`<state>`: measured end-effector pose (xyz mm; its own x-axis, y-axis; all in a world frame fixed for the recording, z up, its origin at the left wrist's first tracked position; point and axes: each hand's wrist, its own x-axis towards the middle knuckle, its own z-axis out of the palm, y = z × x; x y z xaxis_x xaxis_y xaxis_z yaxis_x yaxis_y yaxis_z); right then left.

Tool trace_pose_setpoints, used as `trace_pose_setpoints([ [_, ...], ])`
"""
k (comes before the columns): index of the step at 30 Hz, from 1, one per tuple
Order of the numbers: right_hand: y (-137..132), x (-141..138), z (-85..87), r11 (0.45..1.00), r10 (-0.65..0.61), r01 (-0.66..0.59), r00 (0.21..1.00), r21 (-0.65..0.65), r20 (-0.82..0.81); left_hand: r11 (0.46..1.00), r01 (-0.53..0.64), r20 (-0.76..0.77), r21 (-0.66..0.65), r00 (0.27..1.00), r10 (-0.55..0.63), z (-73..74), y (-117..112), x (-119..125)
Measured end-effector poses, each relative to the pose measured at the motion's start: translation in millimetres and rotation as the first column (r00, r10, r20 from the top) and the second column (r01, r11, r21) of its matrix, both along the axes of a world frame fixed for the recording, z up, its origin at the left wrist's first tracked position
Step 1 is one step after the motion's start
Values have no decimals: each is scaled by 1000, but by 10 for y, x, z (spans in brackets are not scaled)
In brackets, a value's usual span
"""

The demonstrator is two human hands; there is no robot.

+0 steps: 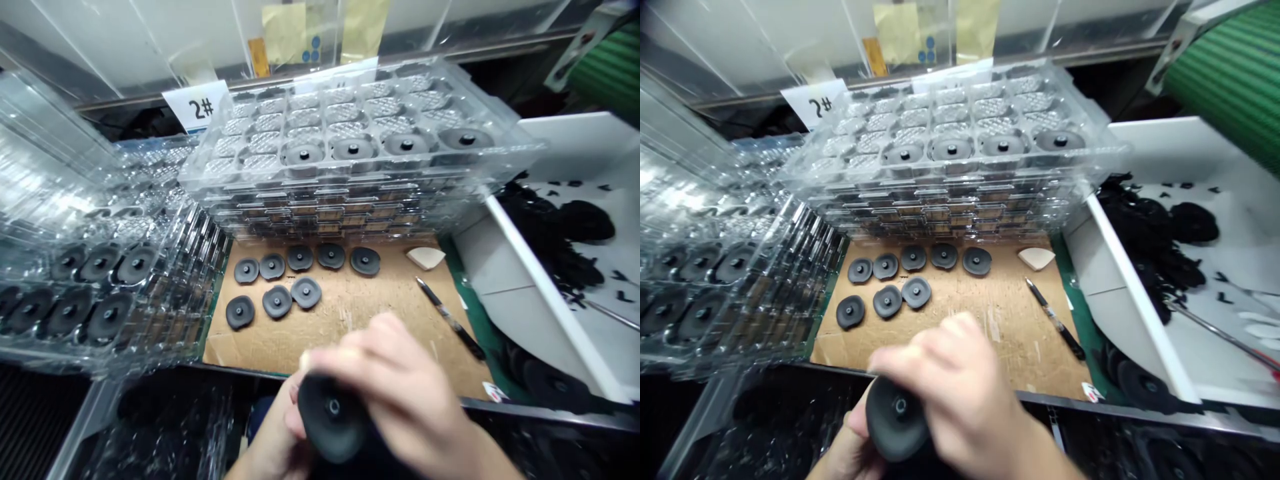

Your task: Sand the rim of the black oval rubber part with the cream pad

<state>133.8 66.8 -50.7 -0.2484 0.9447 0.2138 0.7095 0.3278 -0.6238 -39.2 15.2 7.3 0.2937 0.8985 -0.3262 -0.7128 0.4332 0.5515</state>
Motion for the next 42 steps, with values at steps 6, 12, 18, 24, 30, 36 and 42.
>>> trace_pose_setpoints([
  [6,188,159,-298,988,35,-49,995,147,98,1000,5,376,-16,926,2,42,-17,-40],
  [12,81,43,-220,985,-54,57,998,164,-20,999,-19,320,36,947,7,-48,-62,-62],
  [18,-255,-20,107,998,17,-4,983,69,-183,804,267,-736,532,615,283,-68,-51,-122],
  [24,-471,21,154,971,-125,51,940,-232,-318,699,451,-829,555,371,418,-4,-24,-153],
  [30,-375,8,262,952,-252,173,912,-253,-325,729,421,-805,540,511,301,3,-81,-180],
  [36,-281,-29,254,963,-204,132,926,-235,-317,824,429,-835,370,542,93,37,-112,-224],
  [42,-144,-130,251,976,-133,69,939,-204,-317,881,430,-842,198,535,-72,56,-73,-295],
])
